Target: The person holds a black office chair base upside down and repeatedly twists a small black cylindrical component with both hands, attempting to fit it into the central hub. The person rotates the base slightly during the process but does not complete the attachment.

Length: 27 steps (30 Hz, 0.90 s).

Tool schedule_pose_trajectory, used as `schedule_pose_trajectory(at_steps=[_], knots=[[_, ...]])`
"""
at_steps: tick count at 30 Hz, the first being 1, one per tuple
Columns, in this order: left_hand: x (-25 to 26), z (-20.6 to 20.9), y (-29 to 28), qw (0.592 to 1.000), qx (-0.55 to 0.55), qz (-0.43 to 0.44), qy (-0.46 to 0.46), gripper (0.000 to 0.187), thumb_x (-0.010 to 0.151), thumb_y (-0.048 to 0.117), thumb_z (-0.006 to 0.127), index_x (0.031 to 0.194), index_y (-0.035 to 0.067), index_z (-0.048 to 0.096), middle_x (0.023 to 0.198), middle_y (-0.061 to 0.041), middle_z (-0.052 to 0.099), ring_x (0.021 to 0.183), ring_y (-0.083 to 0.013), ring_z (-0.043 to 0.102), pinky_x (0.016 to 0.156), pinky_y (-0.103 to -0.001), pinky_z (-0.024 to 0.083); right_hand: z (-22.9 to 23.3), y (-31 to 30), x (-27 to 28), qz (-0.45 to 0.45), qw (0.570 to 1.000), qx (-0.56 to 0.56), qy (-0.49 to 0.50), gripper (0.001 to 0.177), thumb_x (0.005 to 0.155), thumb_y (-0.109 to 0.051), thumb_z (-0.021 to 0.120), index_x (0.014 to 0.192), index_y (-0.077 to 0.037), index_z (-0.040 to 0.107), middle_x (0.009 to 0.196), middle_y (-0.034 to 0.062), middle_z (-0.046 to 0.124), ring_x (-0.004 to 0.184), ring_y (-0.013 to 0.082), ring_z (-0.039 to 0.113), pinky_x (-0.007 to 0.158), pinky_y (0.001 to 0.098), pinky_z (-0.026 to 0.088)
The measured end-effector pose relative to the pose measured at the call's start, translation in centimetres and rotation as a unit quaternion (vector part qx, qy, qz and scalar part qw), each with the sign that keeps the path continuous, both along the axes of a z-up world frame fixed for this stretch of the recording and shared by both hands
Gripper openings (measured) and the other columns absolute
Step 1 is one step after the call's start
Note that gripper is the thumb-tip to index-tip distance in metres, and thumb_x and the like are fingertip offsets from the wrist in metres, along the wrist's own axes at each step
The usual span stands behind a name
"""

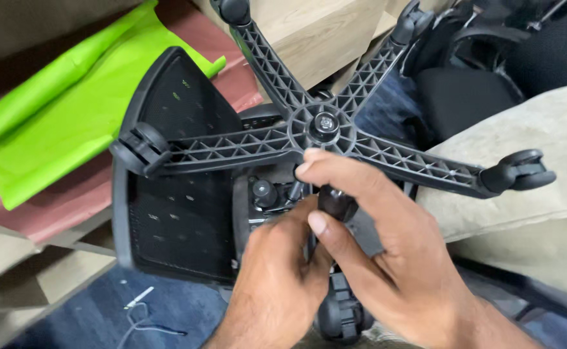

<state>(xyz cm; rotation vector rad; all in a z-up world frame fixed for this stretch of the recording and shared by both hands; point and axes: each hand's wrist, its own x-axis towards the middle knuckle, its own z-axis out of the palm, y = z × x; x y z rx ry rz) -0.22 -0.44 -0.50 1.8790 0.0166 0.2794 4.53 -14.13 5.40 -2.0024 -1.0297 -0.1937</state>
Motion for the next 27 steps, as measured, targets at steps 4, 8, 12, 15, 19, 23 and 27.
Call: schedule_pose_trajectory(at_steps=[4,8,12,15,19,23,27], knots=[[0.9,0.2,-1.3,0.995,0.033,0.092,0.025,0.035,0.075,0.009,0.079,0.109,0.005,0.070,0.085,-0.017,0.071,0.076,-0.0341,0.073,0.066,-0.041,0.054,0.2,-0.6,1.2,-0.016,0.999,-0.001,-0.042,0.038,0.092,-0.003,0.071,0.129,-0.005,0.060,0.133,0.0127,0.068,0.129,0.0249,0.068,0.106,0.0338,0.053],[1.1,0.0,-2.6,0.988,-0.021,0.147,0.038,0.027,0.072,0.006,0.081,0.095,0.003,0.066,0.092,-0.013,0.070,0.086,-0.0280,0.072,0.073,-0.036,0.059,-0.2,-1.1,2.1,0.032,0.999,0.029,0.011,0.039,0.089,-0.005,0.077,0.125,-0.008,0.061,0.131,0.0091,0.069,0.118,0.0192,0.073,0.100,0.0291,0.057],[0.4,-0.2,-3.3,0.987,0.020,0.154,-0.027,0.032,0.074,0.003,0.076,0.104,0.003,0.067,0.096,-0.018,0.073,0.091,-0.0359,0.072,0.076,-0.042,0.055,-0.6,-1.9,2.5,0.053,0.998,0.014,-0.025,0.041,0.091,-0.002,0.075,0.129,-0.006,0.062,0.130,0.0103,0.071,0.123,0.0215,0.072,0.103,0.0313,0.056],[-0.5,0.8,-4.2,0.987,-0.019,0.155,-0.031,0.030,0.084,0.003,0.071,0.114,0.004,0.066,0.101,-0.019,0.073,0.099,-0.0403,0.070,0.080,-0.044,0.055,0.1,-1.6,2.4,0.073,0.997,0.006,0.002,0.041,0.092,-0.002,0.073,0.131,-0.005,0.062,0.128,0.0096,0.073,0.120,0.0210,0.073,0.100,0.0317,0.056],[-1.8,1.1,-4.1,0.987,-0.016,0.155,-0.026,0.037,0.088,0.001,0.065,0.125,0.004,0.063,0.101,-0.020,0.073,0.098,-0.0416,0.068,0.079,-0.047,0.053,-0.2,-1.8,2.2,0.109,0.994,-0.002,-0.016,0.040,0.093,-0.003,0.071,0.131,-0.004,0.060,0.130,0.0111,0.070,0.123,0.0213,0.071,0.102,0.0315,0.055],[-1.7,1.9,-3.9,0.985,0.034,0.170,-0.026,0.040,0.085,0.001,0.066,0.124,0.006,0.064,0.098,-0.020,0.072,0.096,-0.0416,0.068,0.076,-0.049,0.052,-0.4,-1.8,2.2,0.109,0.994,0.005,0.013,0.040,0.093,-0.003,0.072,0.131,-0.005,0.059,0.123,0.0089,0.070,0.108,0.0158,0.071,0.092,0.0274,0.055],[-1.8,1.5,-4.6,0.981,0.039,0.190,-0.007,0.037,0.083,0.004,0.069,0.120,0.010,0.066,0.092,-0.018,0.073,0.092,-0.0404,0.068,0.076,-0.049,0.052,-1.0,-2.0,2.3,0.143,0.989,0.036,0.025,0.040,0.100,-0.004,0.071,0.136,-0.005,0.053,0.127,0.0092,0.067,0.116,0.0148,0.069,0.100,0.0271,0.056]])
